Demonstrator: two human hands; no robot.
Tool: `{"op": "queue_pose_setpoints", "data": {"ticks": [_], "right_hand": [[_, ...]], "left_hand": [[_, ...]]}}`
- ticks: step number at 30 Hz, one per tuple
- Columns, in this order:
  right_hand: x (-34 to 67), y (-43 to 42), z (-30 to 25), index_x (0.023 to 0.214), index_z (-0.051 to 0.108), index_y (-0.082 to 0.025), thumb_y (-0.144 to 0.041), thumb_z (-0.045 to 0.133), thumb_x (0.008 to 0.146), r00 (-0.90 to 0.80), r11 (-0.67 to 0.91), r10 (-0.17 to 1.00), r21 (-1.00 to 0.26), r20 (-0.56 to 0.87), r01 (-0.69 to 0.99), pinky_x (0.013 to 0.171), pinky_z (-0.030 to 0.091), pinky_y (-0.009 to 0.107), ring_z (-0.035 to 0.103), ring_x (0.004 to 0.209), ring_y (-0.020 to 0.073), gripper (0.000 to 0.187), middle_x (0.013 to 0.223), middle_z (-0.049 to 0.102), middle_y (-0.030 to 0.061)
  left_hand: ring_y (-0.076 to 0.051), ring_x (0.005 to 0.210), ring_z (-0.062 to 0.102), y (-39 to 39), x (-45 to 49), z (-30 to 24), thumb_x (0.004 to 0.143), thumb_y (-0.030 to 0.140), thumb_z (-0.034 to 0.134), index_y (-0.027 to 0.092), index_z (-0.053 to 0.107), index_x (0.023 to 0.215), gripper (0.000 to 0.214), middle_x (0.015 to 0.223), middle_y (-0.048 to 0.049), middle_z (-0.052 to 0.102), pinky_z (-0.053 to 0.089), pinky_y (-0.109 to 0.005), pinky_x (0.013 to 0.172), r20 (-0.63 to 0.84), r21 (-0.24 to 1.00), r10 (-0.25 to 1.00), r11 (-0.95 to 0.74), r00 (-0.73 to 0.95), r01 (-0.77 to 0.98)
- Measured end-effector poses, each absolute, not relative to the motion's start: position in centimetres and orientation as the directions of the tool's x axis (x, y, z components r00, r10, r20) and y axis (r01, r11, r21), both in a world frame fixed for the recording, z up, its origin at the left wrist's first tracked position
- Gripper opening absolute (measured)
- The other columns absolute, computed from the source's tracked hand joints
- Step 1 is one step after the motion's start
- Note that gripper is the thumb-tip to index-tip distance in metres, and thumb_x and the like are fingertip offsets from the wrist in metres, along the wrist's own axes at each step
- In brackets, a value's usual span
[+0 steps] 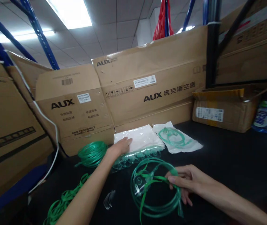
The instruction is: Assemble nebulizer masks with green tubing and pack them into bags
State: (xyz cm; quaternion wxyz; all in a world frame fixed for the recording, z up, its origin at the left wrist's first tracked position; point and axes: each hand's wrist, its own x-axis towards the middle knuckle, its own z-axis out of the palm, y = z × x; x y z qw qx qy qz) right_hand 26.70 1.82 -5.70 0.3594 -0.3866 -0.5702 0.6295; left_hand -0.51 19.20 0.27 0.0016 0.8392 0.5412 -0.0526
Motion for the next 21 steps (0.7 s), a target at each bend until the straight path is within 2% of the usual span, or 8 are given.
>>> {"op": "queue_pose_setpoints", "data": {"ticks": [4,6,8,11,13,21], "right_hand": [[26.4,1.7,-6.3,0.107,0.066,-0.009,-0.066,0.067,0.083,-0.295,0.012,0.954,-0.975,-0.055,0.221,0.036,0.036,0.015,0.046,0.037,0.0074,0.062,0.049,0.056,-0.0031],[26.1,1.5,-6.6,0.120,0.063,-0.008,-0.064,0.064,0.084,-0.220,0.006,0.974,-0.964,-0.054,0.267,0.034,0.035,0.016,0.042,0.035,0.0074,0.067,0.047,0.054,-0.0046],[25.9,1.3,-6.7,0.127,0.062,-0.009,-0.062,0.065,0.083,-0.148,0.012,0.989,-0.960,-0.030,0.279,0.032,0.037,0.017,0.044,0.037,0.0079,0.070,0.055,0.056,-0.0035],[25.8,1.1,-6.7,0.123,0.068,-0.013,-0.063,0.070,0.079,-0.082,0.049,0.996,-0.962,0.028,0.268,0.029,0.040,0.018,0.051,0.042,0.0081,0.067,0.083,0.061,0.0031],[25.8,1.1,-6.8,0.122,0.070,-0.016,-0.064,0.071,0.079,-0.061,0.085,0.996,-0.962,0.071,0.261,0.028,0.040,0.019,0.054,0.043,0.0085,0.064,0.093,0.059,0.0050],[26.4,1.1,-7.7,0.123,0.067,-0.019,-0.062,0.068,0.086,-0.057,0.189,0.982,-0.930,0.180,0.315,0.029,0.042,0.021,0.052,0.039,0.0089,0.056,0.081,0.055,0.0006]], "left_hand": [[-0.028,0.118,0.062,20.1,1.0,1.3,0.098,0.034,0.064,0.019,0.059,0.134,0.038,0.139,-0.0119,0.058,0.054,-0.051,0.098,-0.164,-0.083,0.917,-0.381,0.365,0.921],[-0.027,0.115,0.063,20.6,2.0,1.9,0.098,0.035,0.064,0.018,0.060,0.132,0.037,0.136,-0.0116,0.060,0.055,-0.050,0.096,-0.190,-0.091,0.926,-0.347,0.325,0.934],[-0.027,0.113,0.064,21.1,3.1,2.2,0.098,0.036,0.064,0.017,0.061,0.129,0.037,0.132,-0.0114,0.062,0.056,-0.049,0.095,-0.211,-0.099,0.938,-0.301,0.276,0.948],[-0.027,0.113,0.065,21.3,4.9,2.2,0.098,0.037,0.064,0.017,0.061,0.130,0.037,0.132,-0.0115,0.062,0.056,-0.049,0.094,-0.215,-0.107,0.956,-0.224,0.198,0.969],[-0.028,0.115,0.064,21.2,6.1,1.9,0.098,0.038,0.064,0.017,0.059,0.132,0.040,0.134,-0.0120,0.061,0.055,-0.050,0.095,-0.195,-0.107,0.969,-0.177,0.154,0.978],[-0.030,0.121,0.062,19.2,9.4,3.1,0.098,0.046,0.062,0.017,0.060,0.133,0.045,0.136,-0.0136,0.062,0.051,-0.056,0.102,-0.095,-0.075,0.995,-0.051,0.043,0.996]]}}
